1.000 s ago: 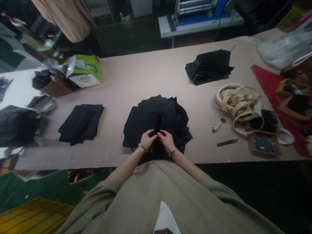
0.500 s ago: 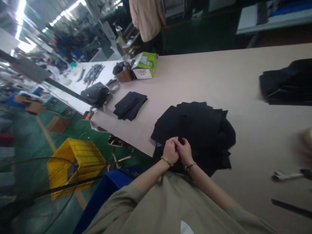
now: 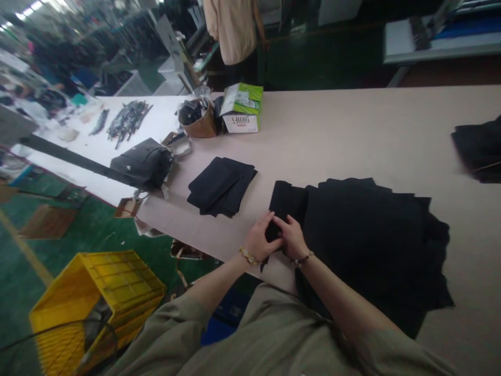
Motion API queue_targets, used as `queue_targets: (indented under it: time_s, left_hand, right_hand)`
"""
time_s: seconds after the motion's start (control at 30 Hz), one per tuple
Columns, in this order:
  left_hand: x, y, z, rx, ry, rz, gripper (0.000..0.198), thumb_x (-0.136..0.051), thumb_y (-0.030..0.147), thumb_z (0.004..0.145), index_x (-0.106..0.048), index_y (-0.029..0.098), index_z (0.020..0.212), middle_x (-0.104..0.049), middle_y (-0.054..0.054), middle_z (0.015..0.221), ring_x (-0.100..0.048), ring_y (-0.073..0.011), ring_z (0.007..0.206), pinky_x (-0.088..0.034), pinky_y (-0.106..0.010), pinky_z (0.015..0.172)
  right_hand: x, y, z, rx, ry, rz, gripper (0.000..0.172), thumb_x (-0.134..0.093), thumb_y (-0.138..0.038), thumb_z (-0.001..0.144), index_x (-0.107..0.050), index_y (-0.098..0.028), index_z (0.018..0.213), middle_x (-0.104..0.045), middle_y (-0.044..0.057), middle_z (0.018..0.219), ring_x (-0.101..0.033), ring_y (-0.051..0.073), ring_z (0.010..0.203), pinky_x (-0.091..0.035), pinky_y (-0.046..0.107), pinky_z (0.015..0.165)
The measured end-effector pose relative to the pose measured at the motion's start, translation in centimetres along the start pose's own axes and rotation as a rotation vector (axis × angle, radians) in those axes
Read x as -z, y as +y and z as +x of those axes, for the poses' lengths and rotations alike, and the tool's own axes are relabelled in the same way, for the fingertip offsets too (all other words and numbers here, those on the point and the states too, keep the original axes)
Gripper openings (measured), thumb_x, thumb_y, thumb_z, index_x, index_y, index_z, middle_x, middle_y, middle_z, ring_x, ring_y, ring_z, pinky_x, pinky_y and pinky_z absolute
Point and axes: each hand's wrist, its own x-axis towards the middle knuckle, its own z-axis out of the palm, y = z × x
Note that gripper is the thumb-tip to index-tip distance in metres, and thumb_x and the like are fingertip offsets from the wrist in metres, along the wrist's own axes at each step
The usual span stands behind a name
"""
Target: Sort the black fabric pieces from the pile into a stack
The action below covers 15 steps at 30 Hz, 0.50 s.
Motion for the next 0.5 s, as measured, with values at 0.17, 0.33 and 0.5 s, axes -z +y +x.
queue_targets:
  time_s: [0.17,0.33,0.5]
  left_hand:
    - [13.5,-9.1,4.3,0.402,0.171,0.199,0.049,-0.056,0.019,0.08,-0.059,0.017,0.128,-0.071,-0.009,0.117,-0.066,-0.0245,0.107,-0.053,-0.038,0.096]
    - [28.7,-16.5,6.9,0.656,0.529,0.653,0.049,-0.053,0.016,0.082,-0.061,0.015,0.13,-0.072,-0.014,0.106,-0.067,-0.0314,0.099,-0.051,-0.048,0.092]
    - [28.9,-21.5,9.7,0.519,0.461,0.749,0.064,-0.049,0.012,0.084,-0.044,0.022,0.147,-0.064,-0.015,0.129,-0.061,-0.0329,0.116,-0.049,-0.05,0.098]
  right_hand:
    - [-14.3,-2.1,3.7,0.007,-0.588,-0.074,0.035,-0.078,-0.035,0.071,-0.07,-0.021,0.102,-0.073,0.004,0.1,-0.067,0.018,0.091,-0.054,0.033,0.085]
    - [-19.3,1.5,8.3,0.063,-0.434,-0.226,0.029,-0.069,-0.024,0.076,-0.07,-0.017,0.104,-0.071,0.009,0.112,-0.066,0.021,0.102,-0.051,0.039,0.097]
    - [-17.7,5.6,15.4,-0.03,0.01,-0.157,0.043,-0.063,-0.015,0.074,-0.061,-0.019,0.117,-0.066,0.012,0.125,-0.063,0.021,0.115,-0.049,0.039,0.102]
